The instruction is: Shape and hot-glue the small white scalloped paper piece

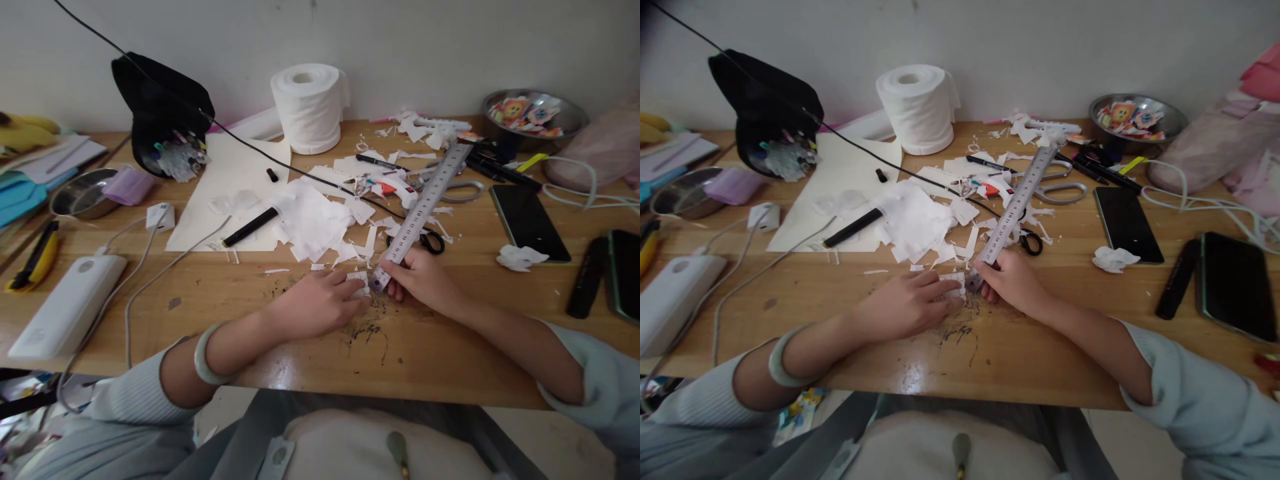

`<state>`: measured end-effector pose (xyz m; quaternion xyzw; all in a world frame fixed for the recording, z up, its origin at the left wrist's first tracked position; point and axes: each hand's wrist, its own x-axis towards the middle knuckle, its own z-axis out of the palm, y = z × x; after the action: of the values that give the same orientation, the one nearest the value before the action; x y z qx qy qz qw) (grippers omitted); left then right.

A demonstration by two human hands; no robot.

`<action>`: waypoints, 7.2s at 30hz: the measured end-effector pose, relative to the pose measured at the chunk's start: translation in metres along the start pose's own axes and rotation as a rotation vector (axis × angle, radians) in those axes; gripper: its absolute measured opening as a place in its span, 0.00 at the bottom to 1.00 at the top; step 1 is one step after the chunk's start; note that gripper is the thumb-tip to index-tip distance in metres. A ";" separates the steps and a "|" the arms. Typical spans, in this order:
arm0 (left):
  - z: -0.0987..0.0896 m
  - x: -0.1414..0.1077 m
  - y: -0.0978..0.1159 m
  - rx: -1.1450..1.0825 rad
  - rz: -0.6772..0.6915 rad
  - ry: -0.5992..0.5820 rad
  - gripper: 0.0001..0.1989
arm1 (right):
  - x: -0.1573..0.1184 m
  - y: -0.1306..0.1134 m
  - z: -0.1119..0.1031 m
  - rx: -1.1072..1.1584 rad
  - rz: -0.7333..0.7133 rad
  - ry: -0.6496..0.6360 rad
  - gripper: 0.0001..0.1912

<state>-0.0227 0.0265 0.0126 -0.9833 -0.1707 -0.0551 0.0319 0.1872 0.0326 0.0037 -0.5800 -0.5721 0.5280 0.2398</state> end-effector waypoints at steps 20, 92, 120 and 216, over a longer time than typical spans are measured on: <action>0.002 -0.001 -0.001 -0.013 -0.001 0.008 0.10 | 0.000 0.002 0.000 0.033 -0.005 0.008 0.11; 0.004 0.002 -0.012 -0.060 0.027 0.065 0.09 | 0.003 0.003 -0.001 -0.005 -0.021 -0.007 0.15; -0.002 0.001 -0.018 -0.113 0.046 -0.071 0.11 | 0.002 0.001 0.001 -0.047 -0.011 0.010 0.14; 0.001 0.000 -0.019 -0.170 0.010 -0.039 0.10 | 0.003 0.005 0.001 0.018 -0.026 0.043 0.11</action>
<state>-0.0291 0.0445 0.0122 -0.9842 -0.1610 -0.0499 -0.0550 0.1874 0.0340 -0.0026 -0.5816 -0.5697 0.5171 0.2642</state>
